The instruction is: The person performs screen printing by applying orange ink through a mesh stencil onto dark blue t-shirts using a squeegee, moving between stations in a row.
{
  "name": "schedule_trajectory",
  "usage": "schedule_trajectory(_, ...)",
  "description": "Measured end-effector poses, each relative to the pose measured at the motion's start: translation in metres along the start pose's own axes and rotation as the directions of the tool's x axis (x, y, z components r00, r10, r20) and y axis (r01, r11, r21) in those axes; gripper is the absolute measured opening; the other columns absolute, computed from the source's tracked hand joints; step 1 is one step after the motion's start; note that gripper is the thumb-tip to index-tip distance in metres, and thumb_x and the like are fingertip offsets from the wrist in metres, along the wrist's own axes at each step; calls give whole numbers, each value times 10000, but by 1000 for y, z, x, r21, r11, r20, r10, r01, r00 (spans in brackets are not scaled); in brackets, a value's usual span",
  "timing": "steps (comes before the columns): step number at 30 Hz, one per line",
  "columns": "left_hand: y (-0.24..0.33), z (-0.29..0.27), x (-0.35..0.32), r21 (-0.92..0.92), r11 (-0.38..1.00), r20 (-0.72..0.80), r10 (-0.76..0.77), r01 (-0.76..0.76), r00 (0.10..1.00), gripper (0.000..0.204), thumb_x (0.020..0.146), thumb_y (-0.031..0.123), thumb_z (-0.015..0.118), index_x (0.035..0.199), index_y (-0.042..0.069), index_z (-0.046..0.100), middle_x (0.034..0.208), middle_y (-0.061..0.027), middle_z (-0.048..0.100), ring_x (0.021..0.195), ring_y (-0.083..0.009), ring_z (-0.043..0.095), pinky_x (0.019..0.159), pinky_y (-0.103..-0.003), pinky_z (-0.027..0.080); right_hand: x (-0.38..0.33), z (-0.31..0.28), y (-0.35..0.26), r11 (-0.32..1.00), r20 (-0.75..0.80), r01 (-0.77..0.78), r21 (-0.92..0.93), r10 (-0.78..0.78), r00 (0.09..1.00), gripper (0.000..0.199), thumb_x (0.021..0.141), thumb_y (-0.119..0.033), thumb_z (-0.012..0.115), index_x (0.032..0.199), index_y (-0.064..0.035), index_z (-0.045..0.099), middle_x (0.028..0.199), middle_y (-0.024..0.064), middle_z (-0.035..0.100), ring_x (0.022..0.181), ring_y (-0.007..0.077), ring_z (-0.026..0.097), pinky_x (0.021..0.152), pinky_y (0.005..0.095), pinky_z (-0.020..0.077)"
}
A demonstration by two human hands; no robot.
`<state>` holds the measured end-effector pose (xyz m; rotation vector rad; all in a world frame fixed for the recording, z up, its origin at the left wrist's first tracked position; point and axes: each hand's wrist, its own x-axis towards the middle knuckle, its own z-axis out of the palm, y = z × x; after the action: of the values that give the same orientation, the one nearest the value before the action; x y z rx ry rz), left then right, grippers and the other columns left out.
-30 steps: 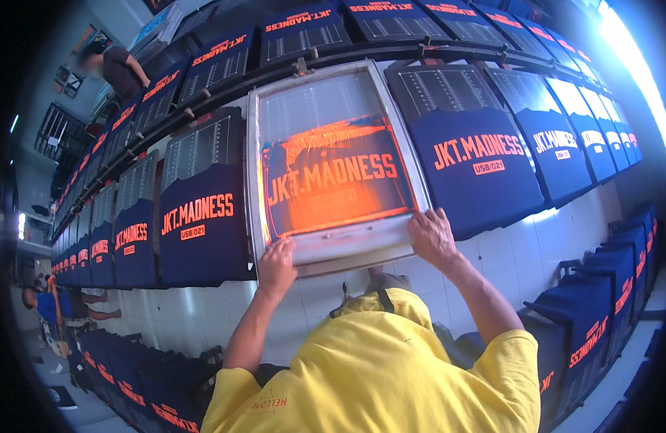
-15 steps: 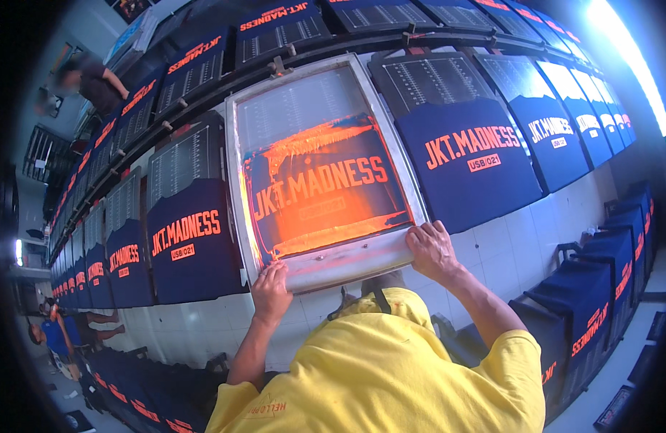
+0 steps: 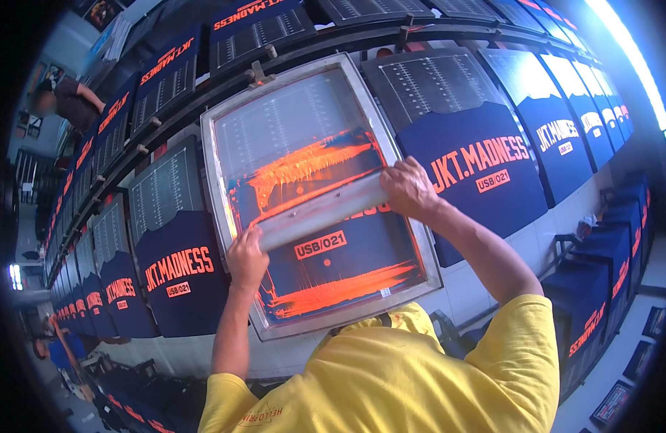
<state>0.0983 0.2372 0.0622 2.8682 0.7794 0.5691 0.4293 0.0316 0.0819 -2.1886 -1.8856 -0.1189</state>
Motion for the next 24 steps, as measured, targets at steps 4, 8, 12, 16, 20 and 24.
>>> schedule_trajectory(4, -19, -2, 47, 4, 999, 64, -37, 37, 997, 240, 692, -47, 599, 911, 24, 666, 930, -132, 688, 870, -318, 674, 755, -417, 560, 52, 1, 21, 999, 28, -11, 31, 10, 1000, 141, 676, -99, 694, 793, -74, 620, 766, 54, 641, 826, 252, 630, 795, 393, 452)
schedule_trajectory(8, -30, -8, 79, 11, 999, 127, -54, 53, 990, 244, 692, -45, 594, 915, 16, 670, 871, -153, 688, 807, -346, 678, 734, -442, 558, 78, 1, 40, 1000, 65, -8, 15, 7, 998, 247, 662, -114, 699, 909, -110, 689, 801, 67, 673, 833, 259, 648, 810, 398, 448)
schedule_trajectory(12, -29, -27, 80, -12, 996, 180, -85, 89, 980, 256, 698, -51, 580, 927, 5, 681, 867, -185, 693, 808, -367, 683, 750, -453, 557, 87, -19, 30, 1000, 99, -30, -4, 31, 995, 219, 661, -113, 693, 880, -114, 700, 799, 74, 673, 821, 249, 646, 774, 377, 426)
schedule_trajectory(16, -23, -51, 39, -31, 995, 133, -86, 91, 987, 302, 698, -38, 596, 980, 14, 690, 927, -166, 702, 858, -340, 685, 774, -444, 556, 51, -34, -3, 999, -45, 39, -12, -39, 998, 197, 631, -119, 717, 817, -98, 655, 764, 53, 642, 801, 238, 628, 751, 389, 426)
schedule_trajectory(20, 1, -73, -28, -25, 996, 131, -87, 91, 988, 286, 712, -35, 574, 975, 21, 672, 1004, -130, 698, 897, -319, 677, 797, -404, 561, -18, -41, -50, 998, -104, 54, 41, -50, 993, 251, 591, -81, 733, 814, -97, 619, 796, 42, 631, 799, 240, 615, 747, 393, 428)
schedule_trajectory(24, 21, -78, -97, -25, 996, 127, -84, 88, 988, 289, 704, -33, 579, 971, 32, 668, 1049, -94, 684, 942, -281, 673, 803, -379, 566, -83, -40, -93, 999, -19, 18, 29, -17, 1000, 310, 556, -68, 730, 837, -81, 598, 912, 56, 642, 892, 229, 611, 784, 390, 441)
